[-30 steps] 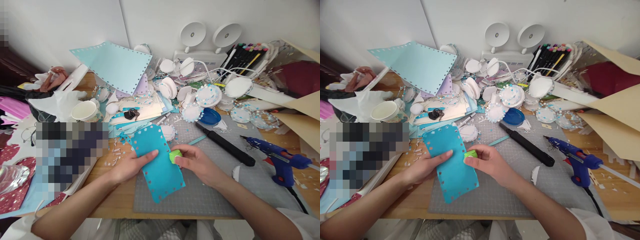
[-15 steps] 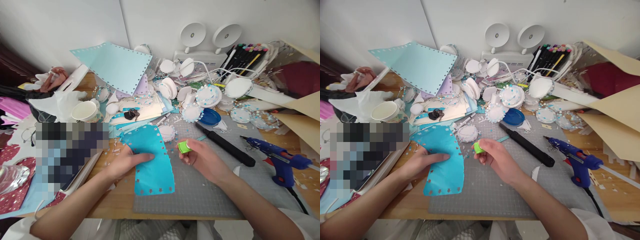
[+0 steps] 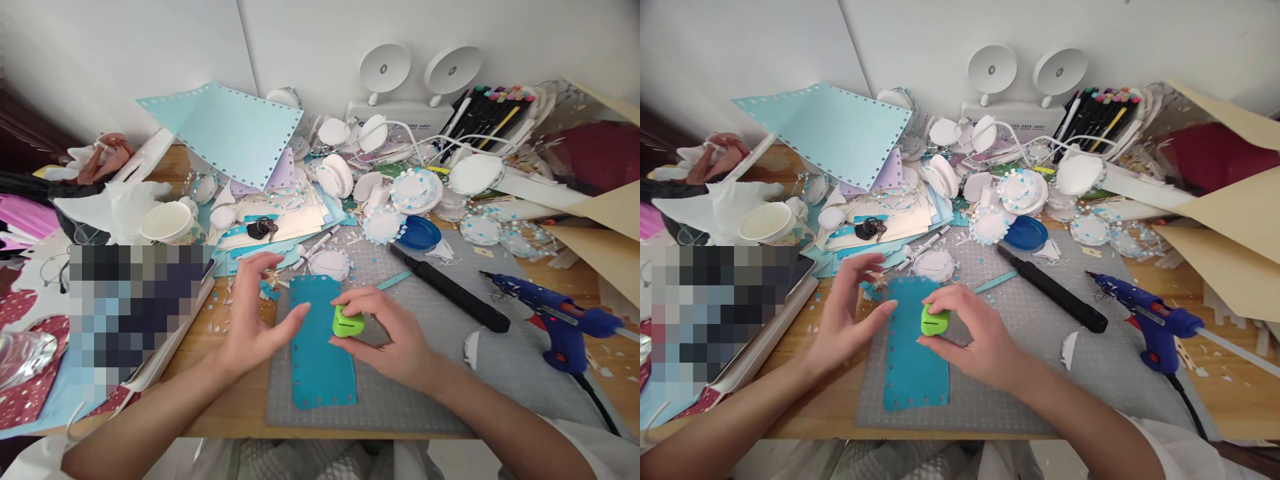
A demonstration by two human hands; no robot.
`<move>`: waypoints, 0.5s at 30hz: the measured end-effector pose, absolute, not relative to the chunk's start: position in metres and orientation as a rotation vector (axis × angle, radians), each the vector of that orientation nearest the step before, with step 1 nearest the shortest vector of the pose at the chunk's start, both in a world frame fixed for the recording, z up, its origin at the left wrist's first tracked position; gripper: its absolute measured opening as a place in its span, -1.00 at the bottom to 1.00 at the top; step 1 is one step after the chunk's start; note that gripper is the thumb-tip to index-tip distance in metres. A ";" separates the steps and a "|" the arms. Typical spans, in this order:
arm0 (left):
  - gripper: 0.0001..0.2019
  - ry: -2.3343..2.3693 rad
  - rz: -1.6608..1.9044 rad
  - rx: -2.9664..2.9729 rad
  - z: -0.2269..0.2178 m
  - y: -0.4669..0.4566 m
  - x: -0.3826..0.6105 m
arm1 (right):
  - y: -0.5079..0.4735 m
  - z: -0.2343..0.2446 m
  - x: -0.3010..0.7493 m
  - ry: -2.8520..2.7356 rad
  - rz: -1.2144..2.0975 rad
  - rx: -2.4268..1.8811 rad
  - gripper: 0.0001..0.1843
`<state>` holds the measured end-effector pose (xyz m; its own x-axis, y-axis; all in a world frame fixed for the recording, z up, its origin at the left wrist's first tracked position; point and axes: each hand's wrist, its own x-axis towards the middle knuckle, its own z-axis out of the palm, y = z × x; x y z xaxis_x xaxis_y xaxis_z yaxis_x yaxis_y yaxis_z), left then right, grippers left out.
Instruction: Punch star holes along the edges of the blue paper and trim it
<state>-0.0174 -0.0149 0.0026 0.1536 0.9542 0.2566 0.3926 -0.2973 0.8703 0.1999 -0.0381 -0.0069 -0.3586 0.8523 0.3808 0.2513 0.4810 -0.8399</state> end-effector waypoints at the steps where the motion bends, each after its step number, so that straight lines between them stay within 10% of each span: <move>1: -0.51 1.281 1.203 1.905 0.002 -0.016 -0.017 | -0.039 -0.008 0.199 -1.923 0.816 -0.908 -0.67; 15: -0.77 1.003 0.760 2.186 -0.003 -0.029 -0.003 | -0.046 -0.027 0.189 -2.054 0.793 -0.889 -0.74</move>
